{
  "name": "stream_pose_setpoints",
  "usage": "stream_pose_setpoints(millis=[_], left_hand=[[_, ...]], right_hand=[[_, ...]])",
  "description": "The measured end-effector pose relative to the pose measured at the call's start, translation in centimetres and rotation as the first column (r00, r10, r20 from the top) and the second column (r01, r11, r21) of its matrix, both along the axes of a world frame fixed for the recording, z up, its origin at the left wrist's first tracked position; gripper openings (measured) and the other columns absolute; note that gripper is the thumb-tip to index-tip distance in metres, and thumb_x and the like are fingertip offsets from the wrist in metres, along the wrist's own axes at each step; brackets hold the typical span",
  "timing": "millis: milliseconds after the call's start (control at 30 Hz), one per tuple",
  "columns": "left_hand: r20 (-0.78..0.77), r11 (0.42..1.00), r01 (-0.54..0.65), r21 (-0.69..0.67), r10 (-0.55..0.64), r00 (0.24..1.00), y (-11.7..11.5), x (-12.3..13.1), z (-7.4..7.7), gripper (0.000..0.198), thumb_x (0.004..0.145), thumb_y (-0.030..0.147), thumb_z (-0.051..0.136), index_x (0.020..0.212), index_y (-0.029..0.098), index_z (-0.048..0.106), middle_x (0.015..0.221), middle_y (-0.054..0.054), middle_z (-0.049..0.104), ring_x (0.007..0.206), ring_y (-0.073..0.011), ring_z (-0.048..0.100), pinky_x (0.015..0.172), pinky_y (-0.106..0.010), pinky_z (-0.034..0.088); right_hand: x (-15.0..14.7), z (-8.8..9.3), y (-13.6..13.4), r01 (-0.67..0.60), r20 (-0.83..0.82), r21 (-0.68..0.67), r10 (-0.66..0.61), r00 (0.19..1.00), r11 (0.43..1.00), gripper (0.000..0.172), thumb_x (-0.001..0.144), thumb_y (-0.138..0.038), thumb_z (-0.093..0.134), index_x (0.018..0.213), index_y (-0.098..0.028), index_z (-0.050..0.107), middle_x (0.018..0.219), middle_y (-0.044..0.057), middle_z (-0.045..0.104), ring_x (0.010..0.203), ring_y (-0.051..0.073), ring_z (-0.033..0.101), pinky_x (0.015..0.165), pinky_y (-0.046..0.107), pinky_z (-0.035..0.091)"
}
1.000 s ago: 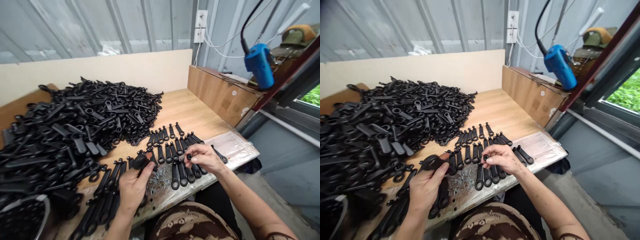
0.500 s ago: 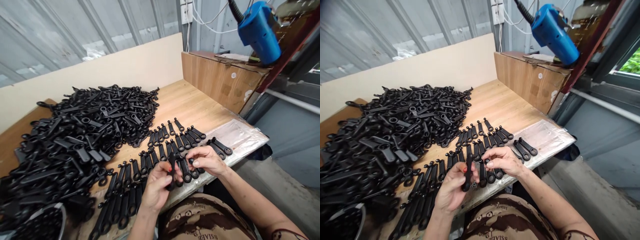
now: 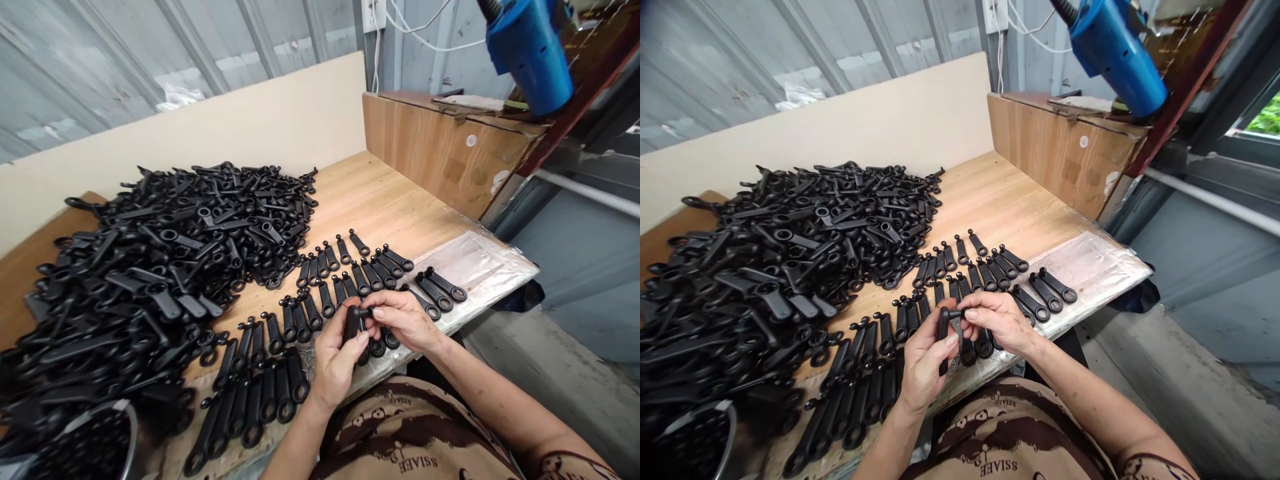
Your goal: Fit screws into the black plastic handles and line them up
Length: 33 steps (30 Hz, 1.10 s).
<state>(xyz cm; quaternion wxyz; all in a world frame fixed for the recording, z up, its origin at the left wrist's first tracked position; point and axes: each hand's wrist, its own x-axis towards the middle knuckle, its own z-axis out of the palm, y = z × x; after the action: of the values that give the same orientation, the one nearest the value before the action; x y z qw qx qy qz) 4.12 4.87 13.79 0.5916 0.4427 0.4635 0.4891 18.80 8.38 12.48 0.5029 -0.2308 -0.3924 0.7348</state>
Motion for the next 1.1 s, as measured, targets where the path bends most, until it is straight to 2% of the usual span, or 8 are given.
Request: stream_pose_setpoints(millis=[133,300,433,533,700,833,933,1100], left_hand=[[-0.122,0.992,0.040,0.122,-0.025,0.992,0.0,0.1,-0.1,0.041,0.076,0.028,0.060,0.117,0.025,0.055,0.084,0.001,0.065,0.074,-0.0158,0.058,0.069,-0.026,0.043],[-0.230,0.989,0.074,0.126,-0.043,0.972,-0.2,0.2,0.0,0.043,0.079,0.029,0.057,0.122,0.023,0.052,0.085,-0.001,0.066,0.080,-0.0197,0.061,0.076,-0.029,0.044],[-0.387,0.969,0.111,0.223,-0.017,0.922,-0.7,0.2,0.1,0.044,0.082,0.024,0.052,0.126,0.023,0.047,0.104,-0.003,0.064,0.094,-0.0208,0.059,0.085,-0.028,0.042],[-0.471,0.945,0.143,0.294,0.013,0.882,-1.0,0.3,0.1,0.048,0.083,0.020,0.050,0.131,0.022,0.042,0.117,-0.006,0.059,0.104,-0.0216,0.056,0.090,-0.028,0.039],[-0.448,0.946,0.110,0.306,0.041,0.893,-1.0,0.6,-0.6,0.047,0.083,0.020,0.050,0.129,0.018,0.042,0.115,-0.010,0.060,0.105,-0.0238,0.056,0.091,-0.031,0.038],[-0.424,0.957,0.082,0.279,0.046,0.904,-0.4,0.8,-1.2,0.045,0.082,0.022,0.051,0.126,0.018,0.045,0.108,-0.011,0.062,0.098,-0.0242,0.058,0.087,-0.033,0.040],[-0.456,0.950,0.081,0.301,0.069,0.887,0.8,1.0,-1.2,0.044,0.083,0.022,0.049,0.126,0.018,0.043,0.103,-0.010,0.063,0.094,-0.0233,0.059,0.085,-0.033,0.041],[-0.524,0.948,0.211,0.239,-0.057,0.850,4.3,1.1,-0.5,0.060,0.082,0.021,0.048,0.138,0.015,0.024,0.104,-0.011,0.062,0.092,-0.0232,0.059,0.085,-0.037,0.041]], right_hand=[[-0.1,0.0,-0.2,0.027,0.005,-0.005,-0.027,1.000,1.000,0.020,0.073,-0.028,0.067,0.088,-0.014,0.068,0.065,0.002,0.064,0.053,0.009,0.057,0.051,0.020,0.048],[-0.1,-0.7,-0.5,0.065,-0.007,-0.038,-0.066,0.998,0.997,0.021,0.071,-0.030,0.069,0.086,-0.015,0.069,0.063,0.002,0.063,0.050,0.009,0.056,0.045,0.020,0.046],[-0.1,-1.0,-1.0,0.135,0.021,-0.009,-0.134,0.991,0.991,0.019,0.071,-0.030,0.069,0.085,-0.017,0.070,0.058,0.000,0.062,0.045,0.009,0.053,0.040,0.019,0.042],[0.1,-0.3,-1.8,0.228,0.157,0.136,-0.248,0.956,0.964,0.015,0.074,-0.028,0.066,0.086,-0.020,0.071,0.058,-0.001,0.062,0.044,0.009,0.052,0.041,0.020,0.044],[0.4,0.8,-2.3,0.284,0.369,0.513,-0.507,0.779,0.810,0.014,0.076,-0.024,0.063,0.086,-0.022,0.072,0.070,0.003,0.066,0.056,0.013,0.057,0.055,0.025,0.049],[-0.1,-0.2,-1.3,0.222,0.348,0.266,-0.309,0.885,0.938,0.015,0.078,-0.029,0.061,0.083,-0.020,0.071,0.056,0.000,0.059,0.043,0.009,0.050,0.041,0.020,0.041],[-0.3,-0.6,0.0,0.190,0.266,0.091,-0.208,0.941,0.978,0.017,0.077,-0.032,0.062,0.082,-0.017,0.069,0.053,-0.002,0.055,0.040,0.008,0.047,0.035,0.018,0.036],[0.6,1.7,3.6,0.086,0.442,0.220,-0.178,0.879,0.972,0.020,0.078,-0.035,0.059,0.083,-0.017,0.066,0.057,-0.003,0.054,0.046,0.008,0.047,0.042,0.018,0.038]])
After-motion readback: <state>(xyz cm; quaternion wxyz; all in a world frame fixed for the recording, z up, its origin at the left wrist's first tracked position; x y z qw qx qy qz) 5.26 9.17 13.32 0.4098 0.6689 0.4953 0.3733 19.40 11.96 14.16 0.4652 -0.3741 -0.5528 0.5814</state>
